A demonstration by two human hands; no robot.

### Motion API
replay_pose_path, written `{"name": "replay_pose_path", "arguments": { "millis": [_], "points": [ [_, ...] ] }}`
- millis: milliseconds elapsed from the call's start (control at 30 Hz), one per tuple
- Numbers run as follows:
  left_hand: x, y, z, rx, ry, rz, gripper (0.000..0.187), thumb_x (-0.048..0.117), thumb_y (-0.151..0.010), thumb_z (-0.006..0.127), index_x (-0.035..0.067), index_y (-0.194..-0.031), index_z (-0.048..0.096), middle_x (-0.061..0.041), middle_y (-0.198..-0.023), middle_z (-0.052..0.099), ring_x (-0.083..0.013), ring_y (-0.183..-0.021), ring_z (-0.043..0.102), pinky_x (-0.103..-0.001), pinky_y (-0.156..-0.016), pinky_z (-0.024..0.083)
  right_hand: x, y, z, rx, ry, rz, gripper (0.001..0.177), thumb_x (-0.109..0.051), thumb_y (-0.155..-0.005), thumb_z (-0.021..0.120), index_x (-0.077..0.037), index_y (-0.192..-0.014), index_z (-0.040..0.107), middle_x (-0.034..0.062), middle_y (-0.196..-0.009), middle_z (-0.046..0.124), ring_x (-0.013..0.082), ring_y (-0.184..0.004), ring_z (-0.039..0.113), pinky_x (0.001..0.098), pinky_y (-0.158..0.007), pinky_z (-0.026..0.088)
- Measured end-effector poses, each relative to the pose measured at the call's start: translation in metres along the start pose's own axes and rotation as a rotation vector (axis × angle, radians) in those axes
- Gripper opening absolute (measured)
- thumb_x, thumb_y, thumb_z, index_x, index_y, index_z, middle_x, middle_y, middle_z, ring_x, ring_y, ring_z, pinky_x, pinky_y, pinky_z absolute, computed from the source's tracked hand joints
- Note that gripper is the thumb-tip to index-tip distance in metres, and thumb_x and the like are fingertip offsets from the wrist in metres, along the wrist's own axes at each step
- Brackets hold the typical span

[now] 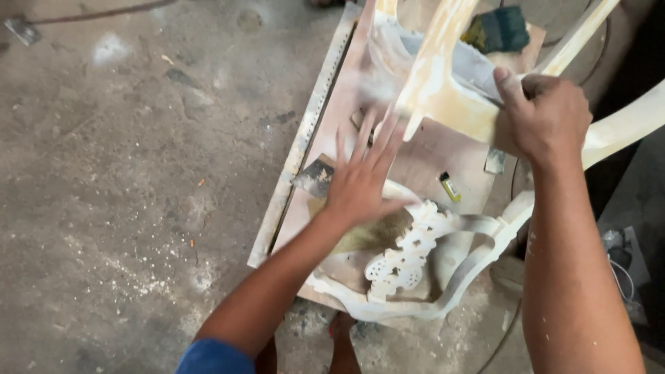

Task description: The person sands the legs and frame of a white wooden chair using a sanding block. They work on the chair legs and the central frame, smoothing the surface by hand.

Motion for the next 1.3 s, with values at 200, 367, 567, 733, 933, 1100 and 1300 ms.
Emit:
{"name": "replay_pose_path", "arguments": {
  "millis": [200, 367, 567, 733, 933, 1100, 1300],
  "points": [
    [0.003, -0.054, -0.025, -0.1, -0.078, 0.003, 0.127, 0.107, -0.086, 0.032, 0.018, -0.166, -0.01, -0.001, -0.175, -0.01, -0.0317, -0.162, -0.009, -0.068, -0.126, -0.003, 0.008, -0.003, 0.005, -0.008, 0.108, 0.045, 0.082, -0.077, -0.116, 0.039, -0.012, -0.076, 0.069, 0.01, -0.061, 0.054, 0.031, -0.062, 0.053, 0.0452, -0.052, 0.031],
    [0.003, -0.014, -0.003, -0.007, 0.015, 0.0, 0.123, 0.101, -0.085, 0.028, 0.017, -0.166, -0.009, -0.003, -0.175, -0.01, -0.0328, -0.163, -0.005, -0.071, -0.126, 0.003, 0.001, 0.0, 0.0, -0.032, 0.049, 0.057, 0.083, -0.078, -0.115, 0.038, -0.011, -0.074, 0.064, 0.0064, -0.062, 0.049, 0.0261, -0.061, 0.048, 0.0438, -0.055, 0.03],
    [0.0, -0.08, -0.041, 0.054, -0.164, -0.062, 0.132, 0.114, -0.083, 0.033, 0.02, -0.17, 0.002, 0.001, -0.178, 0.002, -0.0313, -0.166, 0.008, -0.067, -0.127, 0.006, -0.001, -0.002, 0.003, -0.069, 0.133, 0.114, 0.082, -0.079, -0.114, 0.037, -0.013, -0.068, 0.053, 0.0122, -0.061, 0.049, 0.0355, -0.064, 0.05, 0.0468, -0.054, 0.03],
    [0.002, -0.055, -0.027, 0.004, -0.048, -0.068, 0.123, 0.102, -0.082, 0.015, 0.018, -0.167, -0.013, -0.001, -0.175, -0.015, -0.0299, -0.166, -0.006, -0.071, -0.13, 0.002, -0.006, -0.003, -0.004, -0.056, 0.071, 0.1, 0.079, -0.074, -0.115, 0.043, -0.011, -0.068, 0.055, 0.0112, -0.061, 0.047, 0.0334, -0.063, 0.047, 0.0467, -0.056, 0.029],
    [0.0, -0.109, -0.06, 0.13, -0.074, -0.06, 0.129, 0.11, -0.091, 0.037, 0.018, -0.172, -0.004, 0.0, -0.18, -0.004, -0.0297, -0.17, 0.001, -0.071, -0.13, 0.012, 0.001, -0.003, 0.002, -0.075, 0.131, 0.121, 0.077, -0.075, -0.113, 0.041, -0.012, -0.069, 0.054, 0.0141, -0.063, 0.052, 0.038, -0.065, 0.053, 0.048, -0.053, 0.031],
    [0.007, -0.044, -0.016, 0.031, 0.039, -0.069, 0.105, 0.087, -0.092, 0.015, 0.017, -0.167, -0.004, -0.001, -0.175, -0.006, -0.0304, -0.164, 0.0, -0.063, -0.131, 0.002, -0.004, 0.001, -0.005, -0.12, 0.077, 0.171, 0.077, -0.074, -0.11, 0.042, -0.011, -0.066, 0.049, 0.0125, -0.06, 0.047, 0.0359, -0.063, 0.048, 0.0474, -0.056, 0.029],
    [0.0, -0.118, -0.052, 0.218, 0.071, -0.071, 0.115, 0.096, -0.102, 0.044, 0.02, -0.17, -0.01, 0.001, -0.181, -0.004, -0.0289, -0.173, 0.002, -0.062, -0.14, 0.008, -0.009, 0.002, -0.005, -0.116, 0.113, 0.178, 0.08, -0.076, -0.108, 0.041, -0.009, -0.067, 0.052, 0.0141, -0.059, 0.049, 0.0362, -0.062, 0.05, 0.048, -0.056, 0.031]
  ]
}}
Point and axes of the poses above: each hand's wrist, its own y-axis away from the middle knuckle, its own z-axis out of the palm, x = y × z, the point moved 6 cm from there along -y, towards the middle knuckle
